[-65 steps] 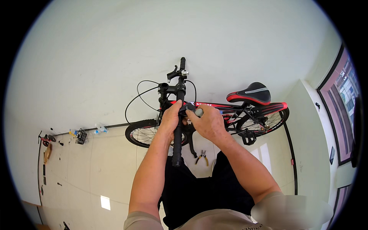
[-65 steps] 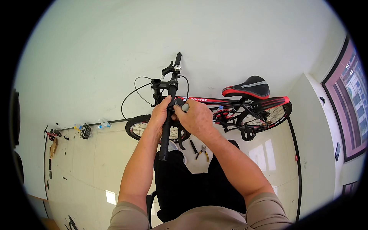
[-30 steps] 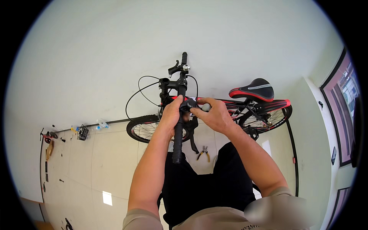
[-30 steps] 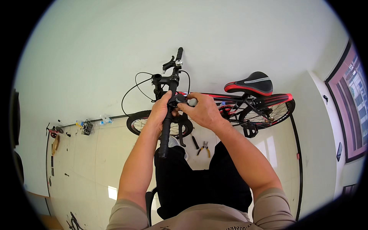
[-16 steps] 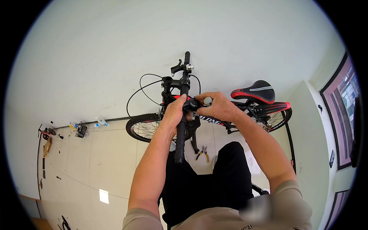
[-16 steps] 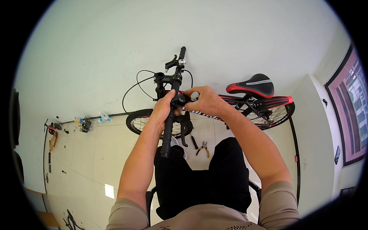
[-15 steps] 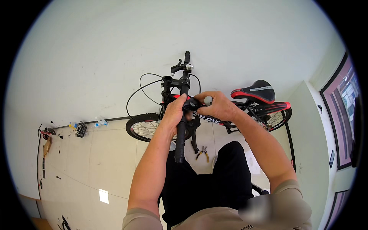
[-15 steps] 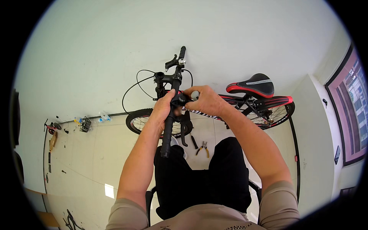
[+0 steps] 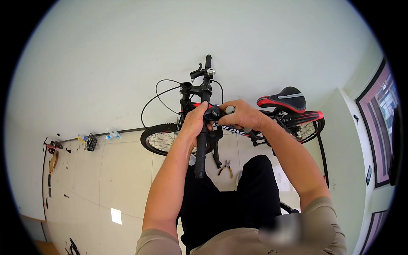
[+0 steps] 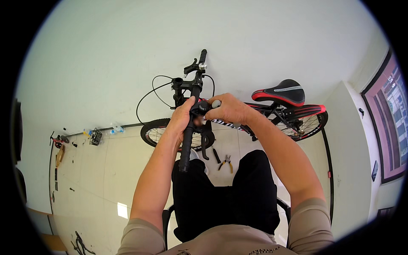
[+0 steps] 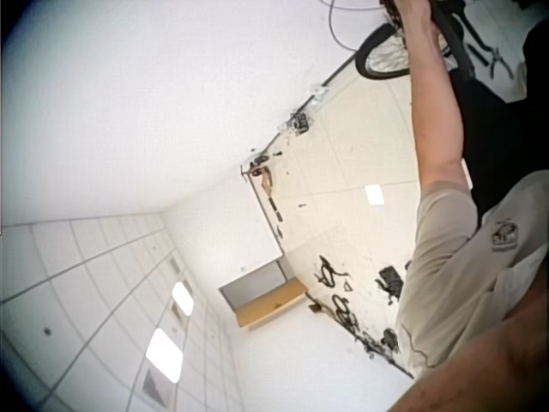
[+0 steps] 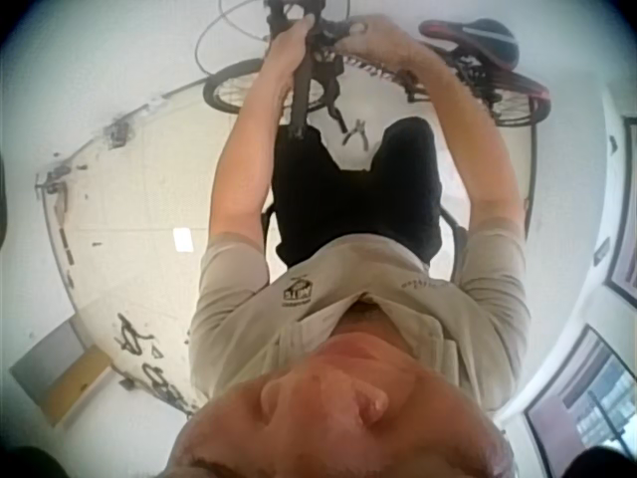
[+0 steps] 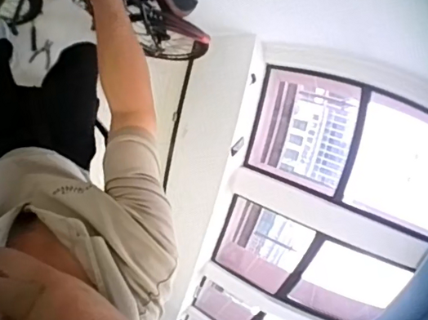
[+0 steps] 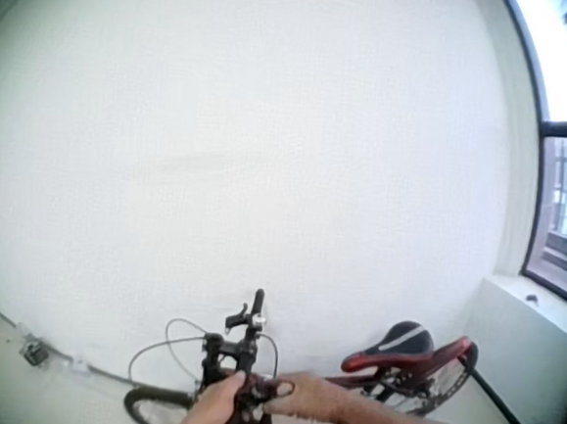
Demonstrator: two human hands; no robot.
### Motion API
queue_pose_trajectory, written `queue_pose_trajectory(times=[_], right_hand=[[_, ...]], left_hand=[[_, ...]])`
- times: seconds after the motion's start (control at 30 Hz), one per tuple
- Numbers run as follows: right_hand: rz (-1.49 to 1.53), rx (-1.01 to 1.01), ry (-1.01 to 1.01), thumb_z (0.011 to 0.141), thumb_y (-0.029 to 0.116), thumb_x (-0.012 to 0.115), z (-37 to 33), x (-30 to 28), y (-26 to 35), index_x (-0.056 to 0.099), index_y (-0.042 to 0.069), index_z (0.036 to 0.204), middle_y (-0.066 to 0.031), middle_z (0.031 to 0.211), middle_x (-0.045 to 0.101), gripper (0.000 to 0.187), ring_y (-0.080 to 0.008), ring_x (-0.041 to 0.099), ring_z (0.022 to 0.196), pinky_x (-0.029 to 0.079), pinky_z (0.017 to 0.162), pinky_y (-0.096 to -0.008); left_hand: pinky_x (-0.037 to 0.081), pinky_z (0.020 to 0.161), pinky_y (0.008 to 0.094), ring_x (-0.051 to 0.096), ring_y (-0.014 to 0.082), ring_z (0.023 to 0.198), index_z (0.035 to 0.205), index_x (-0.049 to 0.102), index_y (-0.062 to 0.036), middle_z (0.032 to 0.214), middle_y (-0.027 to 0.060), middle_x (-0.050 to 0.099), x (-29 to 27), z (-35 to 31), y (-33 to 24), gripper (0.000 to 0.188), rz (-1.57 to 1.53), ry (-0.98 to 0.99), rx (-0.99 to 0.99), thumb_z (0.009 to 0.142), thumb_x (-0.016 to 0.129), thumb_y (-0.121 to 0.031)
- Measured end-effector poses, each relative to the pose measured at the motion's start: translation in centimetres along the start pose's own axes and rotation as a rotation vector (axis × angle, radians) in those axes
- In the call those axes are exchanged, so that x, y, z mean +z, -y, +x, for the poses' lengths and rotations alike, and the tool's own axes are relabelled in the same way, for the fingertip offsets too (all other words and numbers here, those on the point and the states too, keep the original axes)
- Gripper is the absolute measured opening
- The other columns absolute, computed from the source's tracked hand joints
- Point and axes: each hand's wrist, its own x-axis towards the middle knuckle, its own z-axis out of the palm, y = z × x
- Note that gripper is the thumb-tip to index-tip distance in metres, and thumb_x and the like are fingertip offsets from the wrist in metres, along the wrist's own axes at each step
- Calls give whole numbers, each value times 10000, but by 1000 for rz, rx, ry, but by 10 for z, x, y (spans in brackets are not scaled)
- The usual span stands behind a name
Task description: The person assembles a bicycle by attaching the handlebar stem to the frame and tightening it with a screwdriver. They then install the pedals onto the crank arms and secure them with a wrench.
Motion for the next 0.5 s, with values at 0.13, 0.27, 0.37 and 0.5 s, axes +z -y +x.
queue_pose_trajectory(times=[0.13, 0.27, 0.37, 0.5], right_hand=[[55, 35, 42, 741, 182, 727, -3, -5, 2, 709, -17, 1081, 11, 640, 533, 394, -72, 454, 504, 335, 470, -247], [39, 11, 97, 745, 178, 722, 1, -10, -4, 727, -2, 1068, 14, 647, 534, 371, -71, 453, 503, 336, 475, -246], [16, 17, 90, 747, 185, 727, 1, -11, -3, 729, 2, 1087, 13, 660, 542, 387, -69, 456, 508, 339, 478, -245], [-25, 25, 25, 769, 201, 738, -3, -7, -7, 700, -3, 1168, -4, 710, 574, 450, -69, 467, 526, 359, 483, -247]], left_hand=[[500, 543, 282, 535, 122, 521, 978, 652, -39, 686, 55, 617, 0, 2, 1, 431, -8, 17, -24, 993, 531, -452], [478, 519, 275, 532, 121, 520, 948, 653, -43, 683, 52, 610, 0, 2, 0, 428, 5, 9, -18, 995, 532, -451], [451, 502, 275, 525, 121, 526, 916, 645, -47, 693, 52, 601, 0, 2, -1, 436, -2, 13, -23, 1002, 525, -457], [453, 506, 275, 524, 121, 525, 936, 654, -46, 698, 52, 606, 1, 0, -1, 450, 7, 1, -16, 993, 532, -475]])
